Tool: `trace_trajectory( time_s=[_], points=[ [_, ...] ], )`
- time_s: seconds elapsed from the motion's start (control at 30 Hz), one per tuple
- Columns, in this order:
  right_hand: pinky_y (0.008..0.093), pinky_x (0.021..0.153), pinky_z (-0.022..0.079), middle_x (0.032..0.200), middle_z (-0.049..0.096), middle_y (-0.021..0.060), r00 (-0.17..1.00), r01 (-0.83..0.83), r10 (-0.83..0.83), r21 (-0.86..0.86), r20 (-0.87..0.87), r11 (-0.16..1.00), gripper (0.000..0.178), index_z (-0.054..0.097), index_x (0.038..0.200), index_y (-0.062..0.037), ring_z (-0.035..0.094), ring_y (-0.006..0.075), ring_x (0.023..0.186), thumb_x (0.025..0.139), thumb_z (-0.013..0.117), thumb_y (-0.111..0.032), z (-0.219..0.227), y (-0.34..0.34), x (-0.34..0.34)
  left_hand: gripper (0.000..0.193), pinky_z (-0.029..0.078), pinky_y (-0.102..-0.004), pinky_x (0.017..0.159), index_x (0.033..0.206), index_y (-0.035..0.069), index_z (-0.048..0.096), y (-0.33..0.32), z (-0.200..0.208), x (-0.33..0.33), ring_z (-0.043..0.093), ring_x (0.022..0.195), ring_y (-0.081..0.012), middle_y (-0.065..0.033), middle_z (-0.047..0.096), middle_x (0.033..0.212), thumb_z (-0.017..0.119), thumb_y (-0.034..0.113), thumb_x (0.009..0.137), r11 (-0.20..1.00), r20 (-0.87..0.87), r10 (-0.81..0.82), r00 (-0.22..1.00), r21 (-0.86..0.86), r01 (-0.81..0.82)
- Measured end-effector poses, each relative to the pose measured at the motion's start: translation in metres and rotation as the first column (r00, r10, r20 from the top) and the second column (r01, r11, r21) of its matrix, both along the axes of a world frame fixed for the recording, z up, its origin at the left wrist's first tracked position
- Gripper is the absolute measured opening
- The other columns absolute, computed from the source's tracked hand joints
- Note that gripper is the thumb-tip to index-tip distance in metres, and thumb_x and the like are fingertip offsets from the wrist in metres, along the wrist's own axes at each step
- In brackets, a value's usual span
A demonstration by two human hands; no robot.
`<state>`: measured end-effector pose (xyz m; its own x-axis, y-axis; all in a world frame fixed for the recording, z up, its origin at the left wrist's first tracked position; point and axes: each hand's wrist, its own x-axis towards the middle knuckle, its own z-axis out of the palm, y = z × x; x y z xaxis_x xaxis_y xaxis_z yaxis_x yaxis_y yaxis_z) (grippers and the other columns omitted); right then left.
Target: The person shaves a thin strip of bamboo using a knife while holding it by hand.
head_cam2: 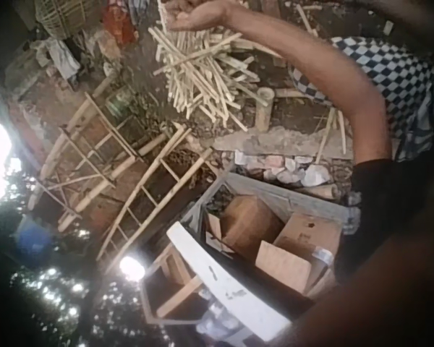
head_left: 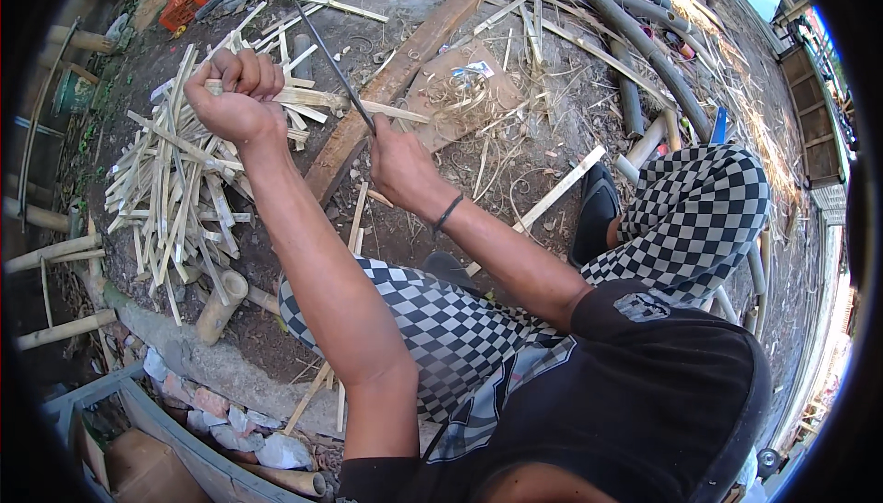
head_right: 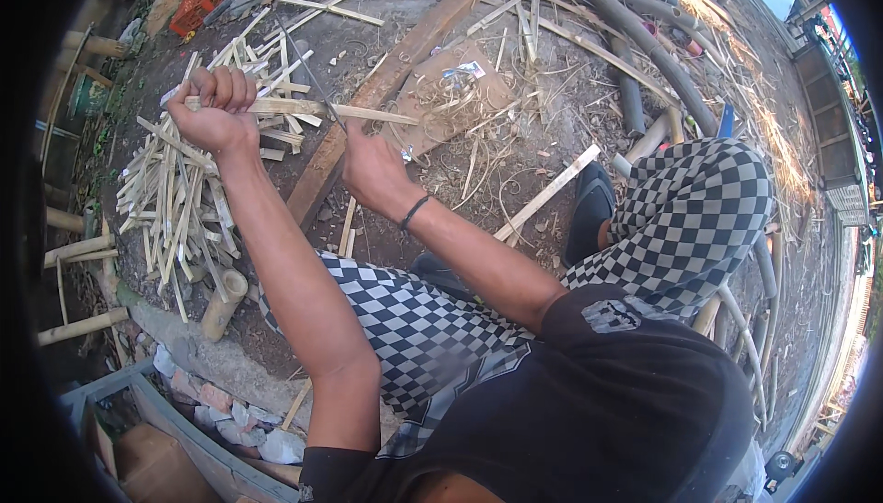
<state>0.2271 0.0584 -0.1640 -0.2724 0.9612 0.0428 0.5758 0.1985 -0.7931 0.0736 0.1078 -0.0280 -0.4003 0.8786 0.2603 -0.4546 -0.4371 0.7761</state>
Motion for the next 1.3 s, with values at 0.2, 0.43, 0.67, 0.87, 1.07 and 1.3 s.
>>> trace_trajectory(
  time_s=[0.2, 0.43, 0.67, 0.87, 1.07, 1.3],
  points=[
    [0.0575, 0.068, 0.05, 0.072, 0.063, 0.0306, 0.999, 0.025, -0.027, 0.032, 0.042, 0.999, 0.041, 0.043, 0.122, 0.0065, 0.064, 0.0498, 0.074, 0.084, 0.052, -0.005, -0.021, 0.012, 0.0, 0.032, 0.012, -0.0308, 0.047, 0.062, 0.015, 0.022, 0.0, -0.001, -0.003, 0.012, 0.049, -0.0117, 0.0014, 0.019, 0.052, 0.035, 0.033, 0.085, 0.994, 0.063, 0.107, 0.992, -0.022, -0.106],
    [0.0595, 0.074, 0.047, 0.077, 0.062, 0.0325, 0.997, 0.071, -0.07, -0.035, 0.03, 0.997, 0.023, 0.047, 0.112, 0.0021, 0.061, 0.0521, 0.078, 0.094, 0.046, -0.011, -0.027, 0.016, 0.01, 0.032, 0.011, -0.0313, 0.047, 0.063, 0.015, 0.021, 0.007, 0.003, 0.003, 0.012, 0.049, -0.0118, 0.0014, 0.018, 0.052, 0.036, 0.033, 0.084, 0.998, 0.004, 0.052, 0.999, 0.018, -0.052],
    [0.06, 0.077, 0.045, 0.089, 0.064, 0.0305, 0.992, -0.002, 0.0, 0.011, 0.129, 1.0, 0.022, 0.047, 0.111, 0.0033, 0.061, 0.0511, 0.084, 0.093, 0.045, -0.009, -0.013, 0.003, 0.01, 0.032, 0.011, -0.0312, 0.048, 0.062, 0.016, 0.022, -0.002, 0.003, 0.0, 0.011, 0.049, -0.0115, 0.0015, 0.017, 0.052, 0.034, 0.034, 0.085, 1.0, -0.028, 0.014, 1.0, 0.02, -0.014],
    [0.0593, 0.077, 0.046, 0.082, 0.063, 0.0314, 0.992, -0.008, 0.016, -0.065, 0.122, 0.998, 0.022, 0.047, 0.111, 0.0031, 0.061, 0.0508, 0.08, 0.093, 0.045, -0.009, -0.027, 0.015, 0.011, 0.033, 0.012, -0.0308, 0.047, 0.063, 0.015, 0.021, -0.003, -0.003, -0.006, 0.011, 0.049, -0.0113, 0.0013, 0.018, 0.051, 0.034, 0.034, 0.086, 0.996, 0.019, 0.084, 0.996, -0.025, -0.084],
    [0.0571, 0.073, 0.05, 0.078, 0.065, 0.0293, 0.983, 0.111, -0.106, -0.027, 0.149, 0.993, 0.032, 0.046, 0.113, 0.0023, 0.065, 0.0483, 0.079, 0.082, 0.054, -0.003, -0.064, 0.029, 0.034, 0.034, 0.011, -0.0314, 0.048, 0.063, 0.015, 0.021, 0.007, 0.0, 0.009, 0.01, 0.049, -0.0118, 0.0013, 0.018, 0.051, 0.035, 0.036, 0.086, 1.0, 0.0, 0.013, 1.0, 0.009, -0.013],
    [0.0604, 0.076, 0.048, 0.087, 0.062, 0.0352, 0.992, -0.039, 0.046, -0.062, 0.116, 0.997, 0.024, 0.046, 0.113, 0.0019, 0.062, 0.0518, 0.086, 0.092, 0.047, -0.011, -0.017, 0.003, 0.016, 0.033, 0.012, -0.0315, 0.048, 0.063, 0.015, 0.022, -0.006, 0.006, -0.002, 0.01, 0.048, -0.0122, 0.0012, 0.018, 0.052, 0.034, 0.035, 0.086, 0.999, -0.022, 0.044, 0.999, 0.008, -0.044]
  ],
)
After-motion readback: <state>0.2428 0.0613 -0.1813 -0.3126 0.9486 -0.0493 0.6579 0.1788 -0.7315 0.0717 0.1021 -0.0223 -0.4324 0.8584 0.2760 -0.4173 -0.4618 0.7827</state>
